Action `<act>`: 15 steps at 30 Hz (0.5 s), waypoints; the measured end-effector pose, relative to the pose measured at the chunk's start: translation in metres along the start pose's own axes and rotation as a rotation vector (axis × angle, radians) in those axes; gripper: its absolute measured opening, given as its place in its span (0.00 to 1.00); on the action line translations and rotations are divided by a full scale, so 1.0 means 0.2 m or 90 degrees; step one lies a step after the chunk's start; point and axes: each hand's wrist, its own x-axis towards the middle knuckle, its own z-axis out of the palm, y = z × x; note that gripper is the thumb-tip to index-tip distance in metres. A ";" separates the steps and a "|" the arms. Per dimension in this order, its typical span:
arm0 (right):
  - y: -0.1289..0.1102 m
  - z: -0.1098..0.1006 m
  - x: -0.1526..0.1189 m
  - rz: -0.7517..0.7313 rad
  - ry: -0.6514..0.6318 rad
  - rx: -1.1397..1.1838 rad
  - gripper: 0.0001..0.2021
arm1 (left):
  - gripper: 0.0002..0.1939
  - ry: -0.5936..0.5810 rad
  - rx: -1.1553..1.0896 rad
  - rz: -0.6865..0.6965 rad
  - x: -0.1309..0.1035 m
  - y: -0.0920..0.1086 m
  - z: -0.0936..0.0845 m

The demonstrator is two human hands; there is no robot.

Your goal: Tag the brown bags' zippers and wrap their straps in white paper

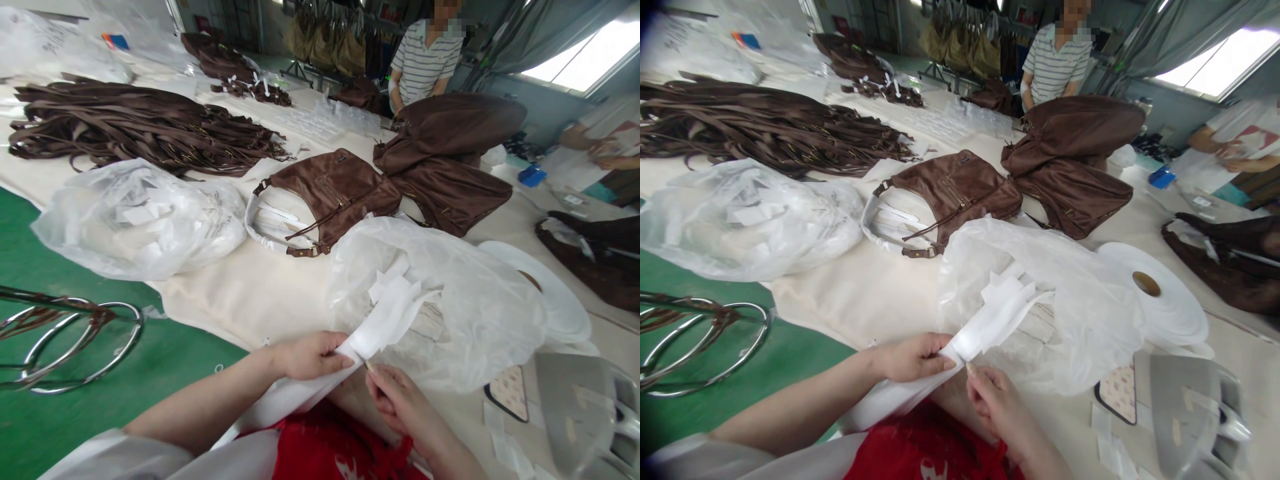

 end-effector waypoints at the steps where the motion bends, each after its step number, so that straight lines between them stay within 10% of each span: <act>1: 0.00 0.00 0.00 -0.004 0.004 -0.002 0.25 | 0.21 -0.003 0.001 -0.002 0.00 0.00 0.00; 15: 0.02 0.02 0.02 -0.014 0.077 -0.054 0.27 | 0.19 -0.032 -0.027 0.012 0.01 -0.02 -0.01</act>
